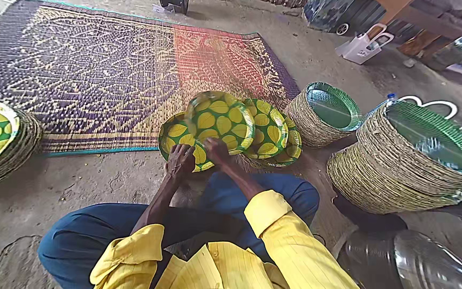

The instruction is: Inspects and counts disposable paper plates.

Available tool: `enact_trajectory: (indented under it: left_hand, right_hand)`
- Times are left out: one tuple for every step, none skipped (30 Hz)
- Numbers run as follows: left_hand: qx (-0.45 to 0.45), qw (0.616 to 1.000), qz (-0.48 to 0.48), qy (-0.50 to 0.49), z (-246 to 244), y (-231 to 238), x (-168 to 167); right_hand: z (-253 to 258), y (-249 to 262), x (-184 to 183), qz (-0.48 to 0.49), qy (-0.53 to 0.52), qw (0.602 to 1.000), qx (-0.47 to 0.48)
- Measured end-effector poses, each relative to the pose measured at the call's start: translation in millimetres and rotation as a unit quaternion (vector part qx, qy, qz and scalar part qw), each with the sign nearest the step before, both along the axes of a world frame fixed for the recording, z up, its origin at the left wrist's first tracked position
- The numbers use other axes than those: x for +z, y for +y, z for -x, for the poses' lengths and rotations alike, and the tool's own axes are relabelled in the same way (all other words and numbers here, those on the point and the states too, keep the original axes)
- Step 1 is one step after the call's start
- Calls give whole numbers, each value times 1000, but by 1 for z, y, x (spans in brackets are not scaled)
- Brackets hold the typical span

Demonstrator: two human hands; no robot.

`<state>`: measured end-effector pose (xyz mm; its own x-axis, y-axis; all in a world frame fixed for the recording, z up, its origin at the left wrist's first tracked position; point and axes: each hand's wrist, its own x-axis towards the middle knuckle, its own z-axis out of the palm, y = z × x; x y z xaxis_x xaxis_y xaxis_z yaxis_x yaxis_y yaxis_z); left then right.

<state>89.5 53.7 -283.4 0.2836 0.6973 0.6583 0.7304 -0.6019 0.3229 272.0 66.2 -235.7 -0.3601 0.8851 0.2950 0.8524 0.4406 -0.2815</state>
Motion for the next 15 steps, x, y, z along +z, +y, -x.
enact_trajectory:
  left_hand:
    - [7,999,-40,-22,0,2,5]
    - [12,999,-38,-22,1,1,9]
    - [17,1000,-4,-4,3,0,11]
    - [18,997,64,33,5,-3,12]
    - [20,983,162,84,7,-5,12]
    - [23,950,272,152,7,-5,11]
    - [26,902,368,223,6,-4,10]
    - [29,855,434,282,3,-4,7]
    - [33,822,474,313,0,-6,6]
    - [33,808,489,328,-3,-7,5]
    - [28,805,489,334,-4,-6,4]
    - [23,807,484,337,-3,-5,3]
    - [21,809,481,337,-2,-5,1]
    - [21,809,482,337,-1,-4,0]
    - [21,808,482,338,-1,-4,0]
  right_hand:
    - [12,-5,-13,77,-23,995,53]
    - [20,-7,-28,145,-53,982,108]
    - [25,-7,-38,202,-86,963,155]
    - [26,-6,-44,242,-104,947,183]
    - [24,-4,-45,266,-108,939,188]
    - [16,0,-38,270,-103,942,169]
    - [5,5,-30,239,-85,958,134]
    - [-9,10,-21,194,-68,975,80]
    - [-25,16,-13,147,-62,987,21]
    - [-44,22,-5,121,-76,989,-29]
    - [-63,27,2,128,-109,984,-65]
    - [-80,29,6,158,-152,972,-85]
    - [-95,25,8,209,-198,954,-87]
    - [-108,20,6,259,-249,930,-74]
    - [-116,15,3,301,-295,905,-55]
